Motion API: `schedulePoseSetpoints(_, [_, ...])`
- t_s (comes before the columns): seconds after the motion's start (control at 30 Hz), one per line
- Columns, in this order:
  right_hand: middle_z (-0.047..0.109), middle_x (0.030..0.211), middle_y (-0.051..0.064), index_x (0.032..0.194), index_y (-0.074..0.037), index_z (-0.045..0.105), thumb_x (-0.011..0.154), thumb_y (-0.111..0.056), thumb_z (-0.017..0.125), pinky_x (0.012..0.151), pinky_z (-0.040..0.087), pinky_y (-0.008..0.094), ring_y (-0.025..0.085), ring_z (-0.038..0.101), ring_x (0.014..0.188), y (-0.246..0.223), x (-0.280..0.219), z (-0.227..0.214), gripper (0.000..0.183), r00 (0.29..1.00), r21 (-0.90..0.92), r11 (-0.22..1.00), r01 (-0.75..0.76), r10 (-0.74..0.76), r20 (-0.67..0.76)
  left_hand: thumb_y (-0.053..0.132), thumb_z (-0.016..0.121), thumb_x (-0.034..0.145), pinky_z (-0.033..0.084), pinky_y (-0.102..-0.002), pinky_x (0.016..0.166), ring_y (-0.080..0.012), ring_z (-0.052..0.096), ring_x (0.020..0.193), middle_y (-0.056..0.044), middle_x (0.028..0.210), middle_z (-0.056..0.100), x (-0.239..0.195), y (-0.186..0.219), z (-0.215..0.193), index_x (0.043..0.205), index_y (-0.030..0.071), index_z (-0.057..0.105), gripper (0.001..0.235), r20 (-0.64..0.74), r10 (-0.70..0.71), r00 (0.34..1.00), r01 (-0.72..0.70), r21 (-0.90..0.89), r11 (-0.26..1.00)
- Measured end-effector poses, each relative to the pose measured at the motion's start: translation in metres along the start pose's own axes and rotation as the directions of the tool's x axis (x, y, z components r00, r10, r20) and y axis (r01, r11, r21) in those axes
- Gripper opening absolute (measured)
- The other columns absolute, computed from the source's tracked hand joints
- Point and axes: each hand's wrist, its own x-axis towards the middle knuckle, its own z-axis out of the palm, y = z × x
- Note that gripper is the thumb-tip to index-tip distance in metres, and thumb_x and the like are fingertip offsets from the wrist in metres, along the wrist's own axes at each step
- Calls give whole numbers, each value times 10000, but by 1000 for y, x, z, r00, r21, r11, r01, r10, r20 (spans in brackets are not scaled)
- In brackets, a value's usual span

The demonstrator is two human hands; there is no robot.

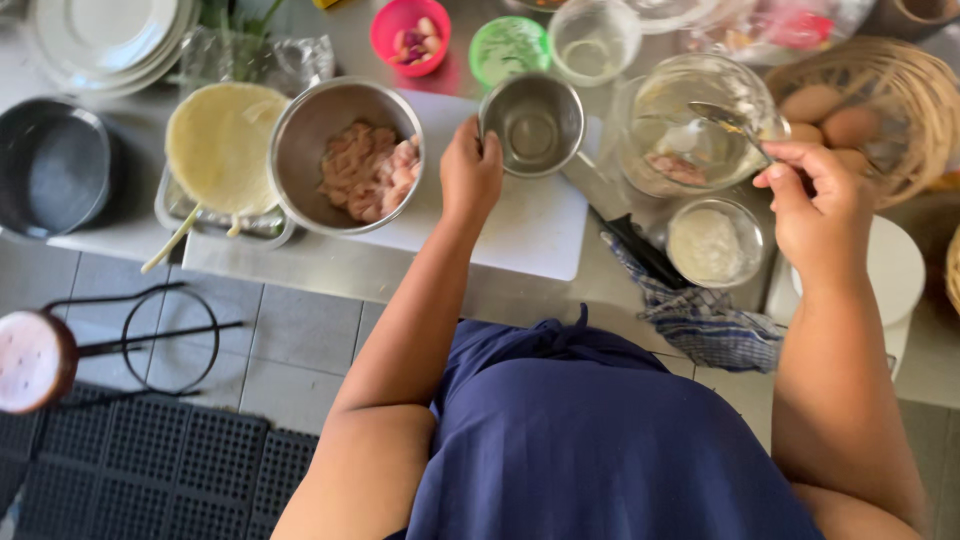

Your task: The person transfers pieces of chicken into a blender, adds seasonings and liquids using a spoon, and then chops shallots and garlic on a cutting board using a knife.

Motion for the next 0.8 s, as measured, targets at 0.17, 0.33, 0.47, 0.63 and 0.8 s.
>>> schedulePoseSetpoints(0.17, [683,1030,43,1295,3,651,1097,43,574,714,476,207,43,602,813,5,15,20,216,986,15,988,156,-157,62,224,644,982,545,-419,681,-298,698,681,-136,774,699,-29,-40,-19,1294,52,630,357,-51,-33,998,37,85,996])
schedulePoseSetpoints(0.33, [697,1072,88,1316,37,615,1145,93,538,726,478,198,53,562,775,15,14,56,196,979,118,980,162,-174,102,362,640,1001,526,-499,719,-386,691,740,-183,748,732,-42,-29,-52,1522,-4,285,729,188,-209,960,165,222,961])
schedulePoseSetpoints(0.47, [698,1068,83,1325,34,631,1147,83,526,735,494,200,54,570,788,-8,11,100,212,963,227,955,189,-225,146,350,673,936,543,-490,751,-383,714,792,-144,802,766,-51,0,-107,1437,25,442,640,212,-31,977,-36,304,952])
schedulePoseSetpoints(0.63, [708,1030,83,1326,12,663,1119,51,547,753,512,230,78,597,823,-63,-5,155,241,934,85,964,252,-266,238,283,687,953,554,-434,842,-313,720,965,-87,1003,767,-36,-7,-214,1145,167,717,227,-187,88,978,-10,382,924])
schedulePoseSetpoints(0.8, [720,1060,96,1324,-32,690,1059,47,553,715,519,246,95,637,817,-97,-19,203,309,917,40,959,279,-279,284,293,727,923,494,-456,890,-357,622,1042,-187,1113,665,-18,-83,-249,1216,0,614,430,-304,170,937,-5,477,879])
